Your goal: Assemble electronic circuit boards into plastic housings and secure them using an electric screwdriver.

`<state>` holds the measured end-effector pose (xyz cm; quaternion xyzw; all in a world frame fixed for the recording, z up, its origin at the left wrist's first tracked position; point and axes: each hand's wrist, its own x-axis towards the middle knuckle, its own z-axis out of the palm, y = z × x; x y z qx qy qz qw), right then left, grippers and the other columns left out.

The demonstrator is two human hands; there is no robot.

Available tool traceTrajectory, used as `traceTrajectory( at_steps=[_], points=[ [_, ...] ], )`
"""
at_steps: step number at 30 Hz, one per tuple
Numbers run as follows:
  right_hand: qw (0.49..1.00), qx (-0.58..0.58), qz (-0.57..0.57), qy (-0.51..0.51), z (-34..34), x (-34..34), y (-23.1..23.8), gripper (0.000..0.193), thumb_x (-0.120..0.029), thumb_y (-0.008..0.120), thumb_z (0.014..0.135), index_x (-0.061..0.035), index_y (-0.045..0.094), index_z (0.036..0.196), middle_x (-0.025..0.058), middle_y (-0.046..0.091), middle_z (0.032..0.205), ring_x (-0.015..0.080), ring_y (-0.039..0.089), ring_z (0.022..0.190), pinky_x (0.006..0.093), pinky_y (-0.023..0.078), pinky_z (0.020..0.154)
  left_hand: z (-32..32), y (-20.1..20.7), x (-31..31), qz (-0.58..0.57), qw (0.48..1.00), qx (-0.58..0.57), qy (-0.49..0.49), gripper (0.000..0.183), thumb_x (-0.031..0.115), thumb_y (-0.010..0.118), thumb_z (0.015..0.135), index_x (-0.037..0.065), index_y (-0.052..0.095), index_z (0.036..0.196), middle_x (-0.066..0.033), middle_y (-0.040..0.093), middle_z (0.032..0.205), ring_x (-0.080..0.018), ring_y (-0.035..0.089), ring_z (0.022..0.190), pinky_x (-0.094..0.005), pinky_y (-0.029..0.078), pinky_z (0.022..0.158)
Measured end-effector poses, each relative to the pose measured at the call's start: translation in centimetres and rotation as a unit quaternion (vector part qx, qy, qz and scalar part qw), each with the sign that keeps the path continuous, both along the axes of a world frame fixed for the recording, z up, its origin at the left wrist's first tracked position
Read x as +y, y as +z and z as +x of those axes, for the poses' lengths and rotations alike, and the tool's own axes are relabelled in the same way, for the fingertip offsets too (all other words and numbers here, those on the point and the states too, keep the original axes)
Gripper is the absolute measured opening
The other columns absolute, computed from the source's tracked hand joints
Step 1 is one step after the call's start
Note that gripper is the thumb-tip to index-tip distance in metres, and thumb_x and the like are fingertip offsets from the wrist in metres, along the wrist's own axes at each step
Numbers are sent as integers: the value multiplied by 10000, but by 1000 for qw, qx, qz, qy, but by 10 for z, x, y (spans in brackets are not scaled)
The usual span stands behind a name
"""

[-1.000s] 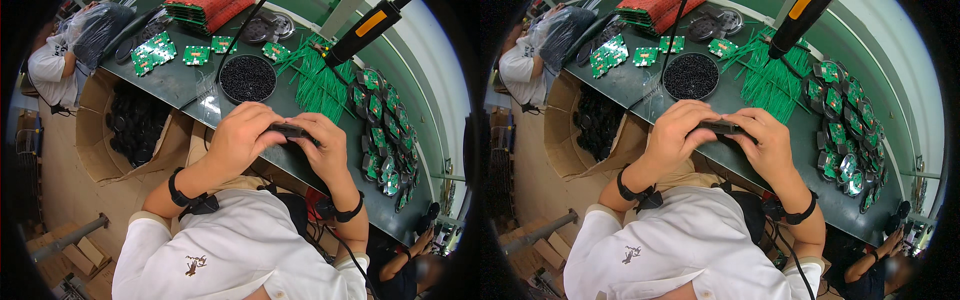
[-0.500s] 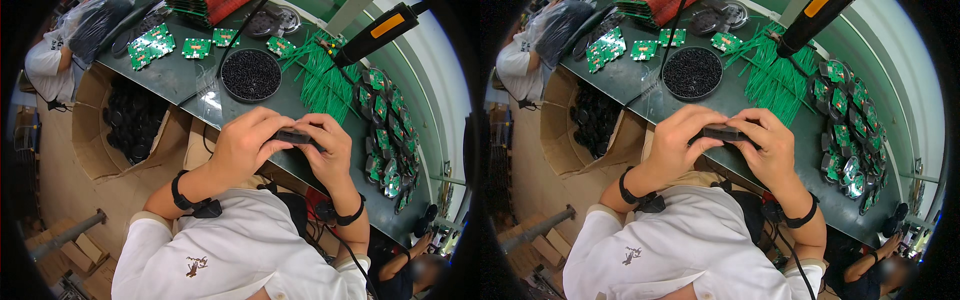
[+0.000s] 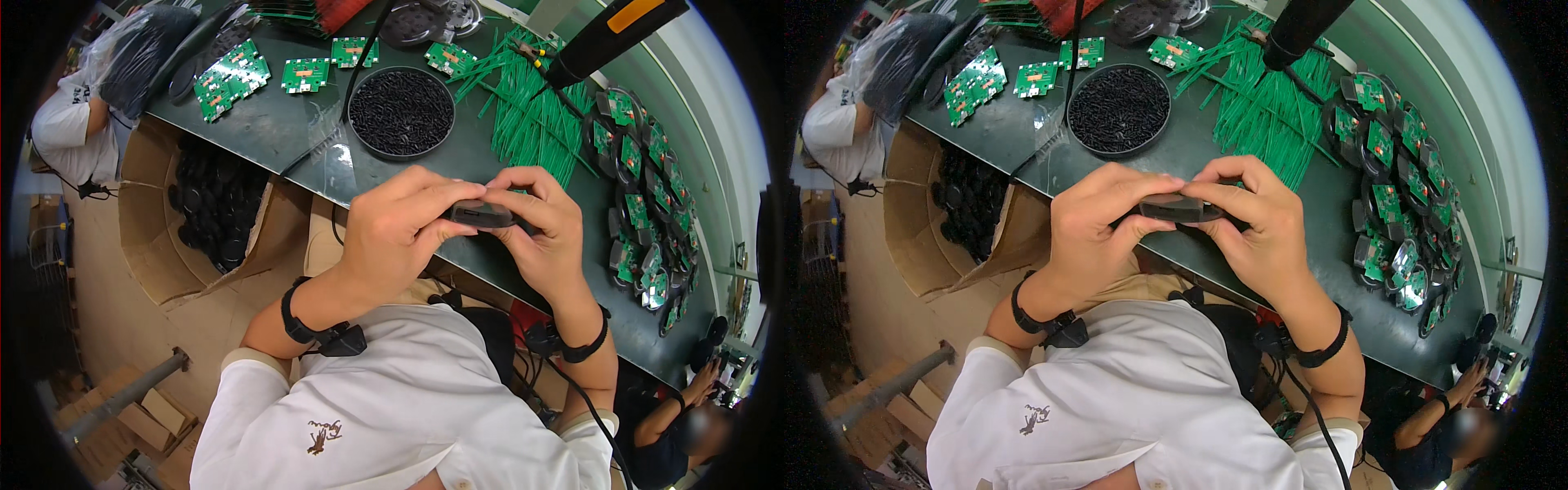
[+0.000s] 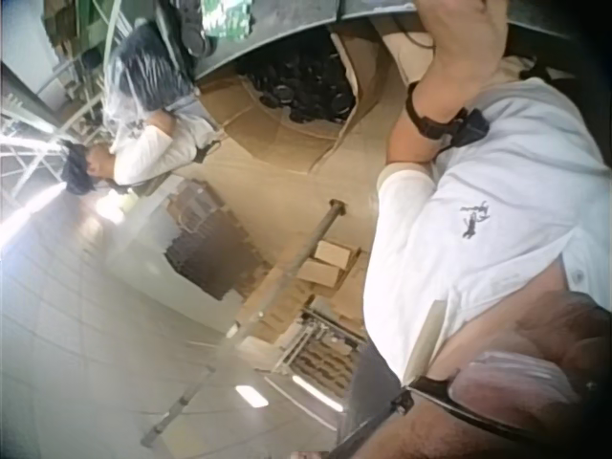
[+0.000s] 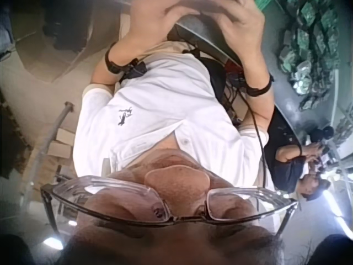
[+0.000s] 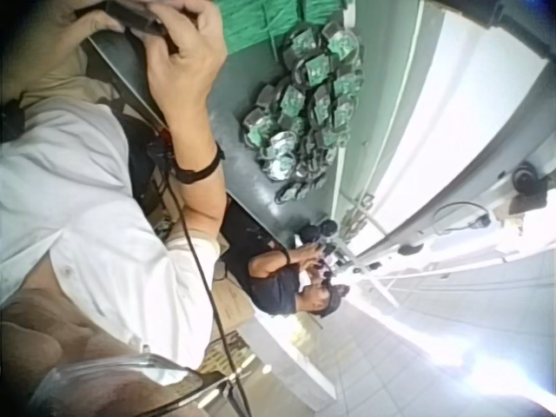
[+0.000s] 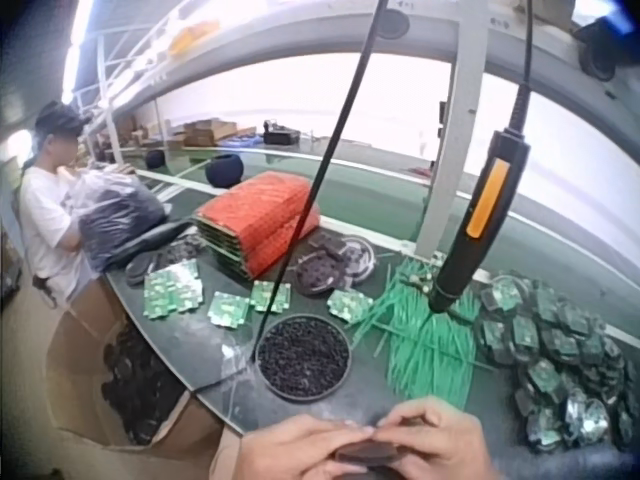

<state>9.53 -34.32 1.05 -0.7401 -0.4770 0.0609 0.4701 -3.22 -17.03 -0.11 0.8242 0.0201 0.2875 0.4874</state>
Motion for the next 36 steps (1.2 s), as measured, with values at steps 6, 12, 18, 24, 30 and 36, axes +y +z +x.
traceTrajectory(
  at_steps=[6, 12, 18, 24, 30, 36],
  points=[
    [1000, -11, 3, -9, 1, -1, -2, 367, 55, 796, 737, -64, 797, 1083, 82, 704, 1038, 212, 709, 893, 302, 560, 748, 0, 6, -3, -7, 1000, 10, -8, 389, 58, 839, 770, 28, 764, 1151, -130, 755, 1039, -261, 725, 920, -344, 582, 799],
    [1000, -15, 5, -11, 1, -1, -3, 326, 19, 823, 742, -55, 799, 1059, 82, 709, 1014, 208, 712, 876, 301, 560, 740, 1, 5, 0, 0, 1000, 22, -14, 371, 58, 835, 778, 28, 766, 1141, -125, 750, 1007, -252, 716, 881, -336, 570, 773],
    [1000, -3, 17, -18, -2, 0, -1, 280, 7, 833, 763, -35, 798, 1038, 89, 713, 986, 205, 715, 859, 301, 561, 731, 2, 4, -5, -8, 1000, 16, 1, 337, 49, 829, 782, 29, 768, 1113, -116, 734, 942, -243, 705, 839, -326, 555, 742],
    [999, -17, 23, -21, -1, -1, -3, 291, 14, 832, 748, -32, 801, 1034, 87, 714, 976, 206, 717, 827, 302, 561, 706, 4, 7, -3, 8, 1000, 20, 4, 303, 33, 815, 784, 22, 765, 1082, -115, 722, 917, -245, 692, 817, -327, 544, 726],
    [999, -32, 37, -19, -2, 0, -4, 318, 38, 818, 726, -40, 803, 1034, 86, 709, 977, 204, 714, 812, 300, 558, 687, 2, 5, -4, 1, 1000, 21, 6, 299, 38, 806, 782, 20, 764, 1077, -114, 722, 916, -261, 696, 829, -348, 552, 751],
    [988, -140, -5, 62, 8, -2, 9, 441, 53, 809, 680, -62, 780, 1104, 89, 689, 1050, 264, 680, 989, 358, 560, 807, -8, -17, 1, 146, 987, -60, 28, 314, -23, 790, 756, 62, 784, 1057, -84, 731, 1002, -302, 704, 993, -407, 572, 888]
  ],
)
